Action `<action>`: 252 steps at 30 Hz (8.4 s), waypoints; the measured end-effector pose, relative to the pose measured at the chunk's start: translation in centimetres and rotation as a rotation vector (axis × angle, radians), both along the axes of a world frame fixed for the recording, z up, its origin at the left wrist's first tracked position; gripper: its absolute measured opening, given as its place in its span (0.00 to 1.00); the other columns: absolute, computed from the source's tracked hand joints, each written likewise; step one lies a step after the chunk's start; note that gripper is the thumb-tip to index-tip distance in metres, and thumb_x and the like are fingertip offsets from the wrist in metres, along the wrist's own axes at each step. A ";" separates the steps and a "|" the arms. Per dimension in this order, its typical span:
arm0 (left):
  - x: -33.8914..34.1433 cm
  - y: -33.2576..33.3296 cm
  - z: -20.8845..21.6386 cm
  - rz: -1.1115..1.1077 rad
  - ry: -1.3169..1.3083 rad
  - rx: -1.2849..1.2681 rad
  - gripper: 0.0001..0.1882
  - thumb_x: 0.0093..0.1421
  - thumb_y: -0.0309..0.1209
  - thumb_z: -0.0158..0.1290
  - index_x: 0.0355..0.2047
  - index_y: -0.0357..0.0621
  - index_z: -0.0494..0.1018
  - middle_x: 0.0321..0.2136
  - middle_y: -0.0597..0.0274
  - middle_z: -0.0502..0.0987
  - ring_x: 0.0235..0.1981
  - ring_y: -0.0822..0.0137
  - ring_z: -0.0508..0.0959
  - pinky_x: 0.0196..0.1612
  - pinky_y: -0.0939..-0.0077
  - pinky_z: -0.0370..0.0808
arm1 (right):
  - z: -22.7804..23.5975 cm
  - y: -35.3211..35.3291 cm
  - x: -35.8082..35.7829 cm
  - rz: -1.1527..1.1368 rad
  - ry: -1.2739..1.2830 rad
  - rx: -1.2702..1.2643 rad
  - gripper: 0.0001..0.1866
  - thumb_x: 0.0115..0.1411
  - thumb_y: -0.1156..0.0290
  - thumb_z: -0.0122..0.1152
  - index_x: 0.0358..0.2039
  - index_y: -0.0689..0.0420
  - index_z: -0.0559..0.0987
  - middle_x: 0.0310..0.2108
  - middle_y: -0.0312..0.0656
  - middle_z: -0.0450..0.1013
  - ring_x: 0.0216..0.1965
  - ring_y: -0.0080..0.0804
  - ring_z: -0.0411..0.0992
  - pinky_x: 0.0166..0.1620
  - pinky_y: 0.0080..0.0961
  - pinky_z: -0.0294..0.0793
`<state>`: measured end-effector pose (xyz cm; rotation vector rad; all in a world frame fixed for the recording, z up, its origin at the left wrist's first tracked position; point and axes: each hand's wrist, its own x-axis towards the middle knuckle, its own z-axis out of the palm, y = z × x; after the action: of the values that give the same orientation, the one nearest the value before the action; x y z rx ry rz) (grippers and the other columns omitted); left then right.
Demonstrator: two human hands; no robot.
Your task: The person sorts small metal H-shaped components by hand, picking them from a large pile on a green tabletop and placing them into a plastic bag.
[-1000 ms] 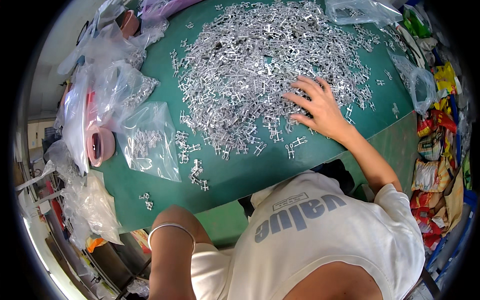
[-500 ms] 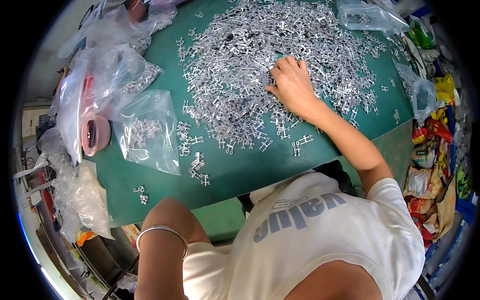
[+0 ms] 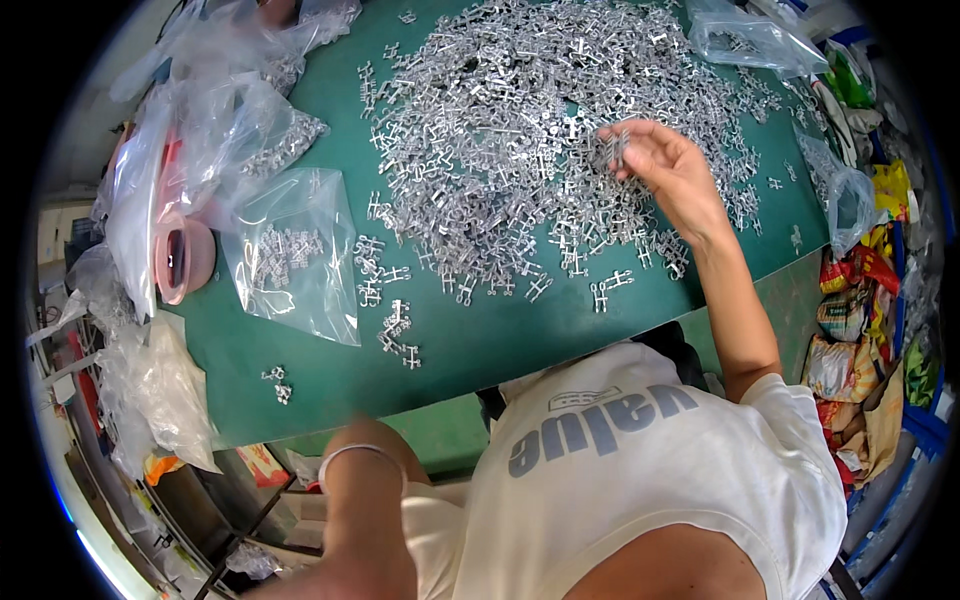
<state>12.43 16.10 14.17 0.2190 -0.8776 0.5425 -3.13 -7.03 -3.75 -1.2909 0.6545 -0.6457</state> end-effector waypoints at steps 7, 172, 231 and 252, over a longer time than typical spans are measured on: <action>-0.4 -3.2 -14.2 -0.061 0.304 1.364 0.20 0.50 0.17 0.47 0.45 0.37 0.63 0.45 0.57 0.64 0.45 0.65 0.66 0.44 0.73 0.68 | -0.4 2.4 -0.6 0.105 -0.106 0.334 0.17 0.56 0.77 0.52 0.47 0.62 0.68 0.45 0.45 0.69 0.36 0.23 0.70 0.38 0.18 0.69; -3.5 -3.6 -16.9 -0.579 0.498 1.324 0.13 0.46 0.10 0.52 0.34 0.31 0.72 0.37 0.56 0.68 0.38 0.69 0.72 0.39 0.80 0.75 | 3.0 8.7 0.8 0.072 0.230 -0.624 0.05 0.50 0.80 0.58 0.29 0.63 0.75 0.25 0.40 0.69 0.23 0.24 0.67 0.23 0.17 0.63; -3.1 -3.7 -18.2 -0.856 0.447 1.503 0.15 0.49 0.13 0.52 0.39 0.32 0.71 0.41 0.57 0.68 0.37 0.73 0.70 0.37 0.84 0.72 | 0.8 6.4 -0.4 0.391 0.133 0.378 0.08 0.58 0.69 0.52 0.26 0.60 0.71 0.18 0.28 0.62 0.18 0.10 0.56 0.17 0.13 0.51; -3.5 -2.9 -18.9 -1.103 0.887 1.358 0.13 0.51 0.17 0.52 0.39 0.35 0.70 0.34 0.63 0.72 0.36 0.74 0.72 0.41 0.83 0.70 | 1.3 7.7 -0.1 0.289 0.104 -0.953 0.03 0.46 0.79 0.57 0.23 0.61 0.72 0.22 0.41 0.67 0.21 0.34 0.65 0.22 0.25 0.64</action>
<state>8.90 13.18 -4.73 1.0178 -0.2366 -1.2028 -3.18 0.69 -2.50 -2.2627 0.2048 -0.6715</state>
